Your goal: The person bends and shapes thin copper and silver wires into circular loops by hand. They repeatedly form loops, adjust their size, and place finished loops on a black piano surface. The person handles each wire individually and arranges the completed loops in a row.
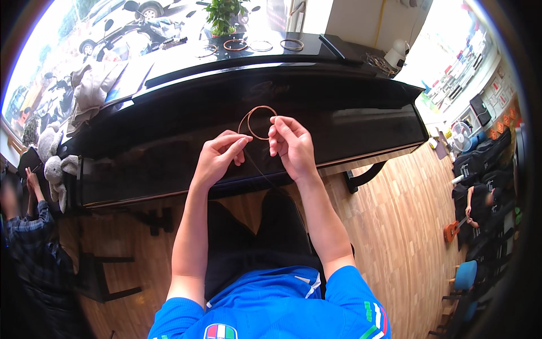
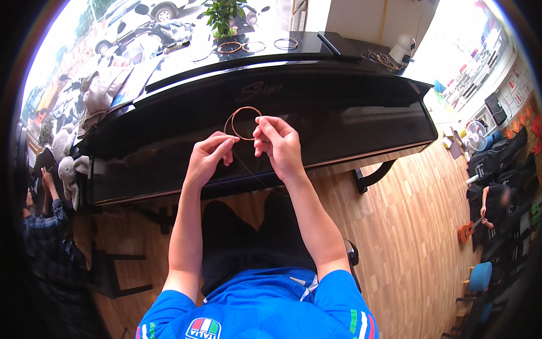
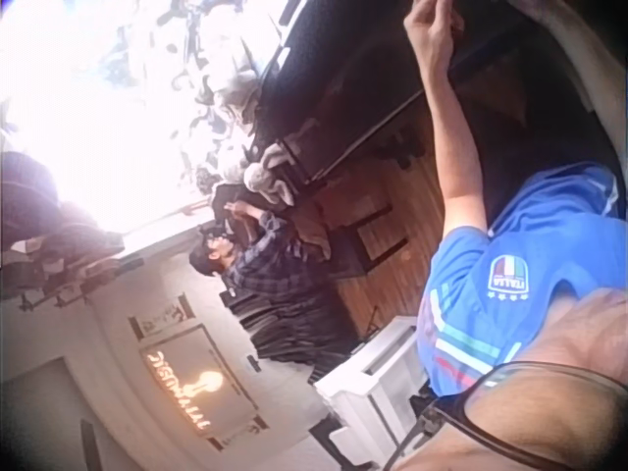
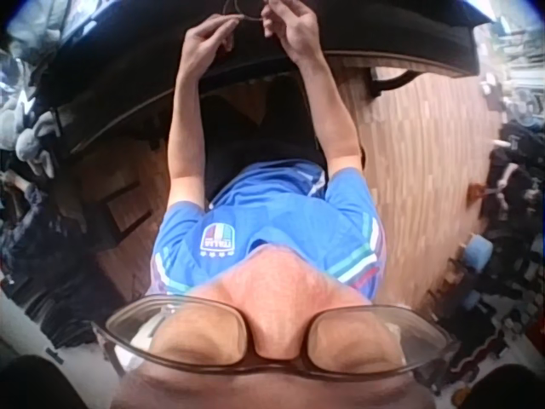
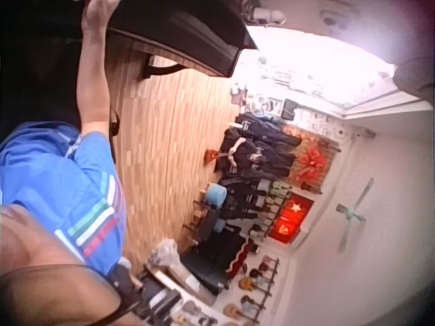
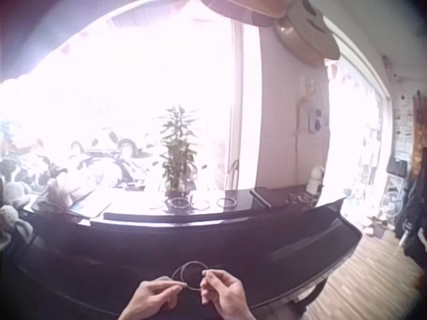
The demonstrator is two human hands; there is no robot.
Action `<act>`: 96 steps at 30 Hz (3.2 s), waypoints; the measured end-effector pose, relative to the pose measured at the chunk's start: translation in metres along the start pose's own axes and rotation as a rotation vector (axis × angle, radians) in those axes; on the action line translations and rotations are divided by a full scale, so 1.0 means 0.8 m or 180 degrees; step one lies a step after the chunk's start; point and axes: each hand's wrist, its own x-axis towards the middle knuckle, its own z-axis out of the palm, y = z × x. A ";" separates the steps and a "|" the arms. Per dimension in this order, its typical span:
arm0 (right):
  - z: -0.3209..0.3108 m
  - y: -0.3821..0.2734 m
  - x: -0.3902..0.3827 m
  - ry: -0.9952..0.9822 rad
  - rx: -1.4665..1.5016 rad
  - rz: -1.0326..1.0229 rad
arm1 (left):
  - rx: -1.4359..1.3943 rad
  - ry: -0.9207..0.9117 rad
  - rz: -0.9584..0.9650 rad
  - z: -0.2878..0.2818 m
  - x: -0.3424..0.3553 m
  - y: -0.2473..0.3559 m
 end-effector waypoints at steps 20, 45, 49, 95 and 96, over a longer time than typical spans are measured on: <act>-0.007 -0.088 0.014 0.0480 -0.0486 -0.1001 | -0.0740 -0.0493 -0.0136 -0.012 0.002 -0.006; -0.020 -0.040 0.008 0.0490 -0.1152 -0.0446 | -0.1392 0.1094 0.0528 -0.021 0.012 -0.036; -0.023 -0.030 0.003 0.0646 -0.1350 -0.0427 | -0.1495 0.1285 0.0524 -0.020 0.015 -0.034; -0.037 -0.011 0.017 0.0142 -0.0434 0.0174 | -0.1870 0.1162 0.0114 -0.020 0.010 -0.024; -0.037 -0.012 0.017 0.0085 -0.0405 0.0237 | -0.1923 0.1177 0.0176 -0.021 0.010 -0.023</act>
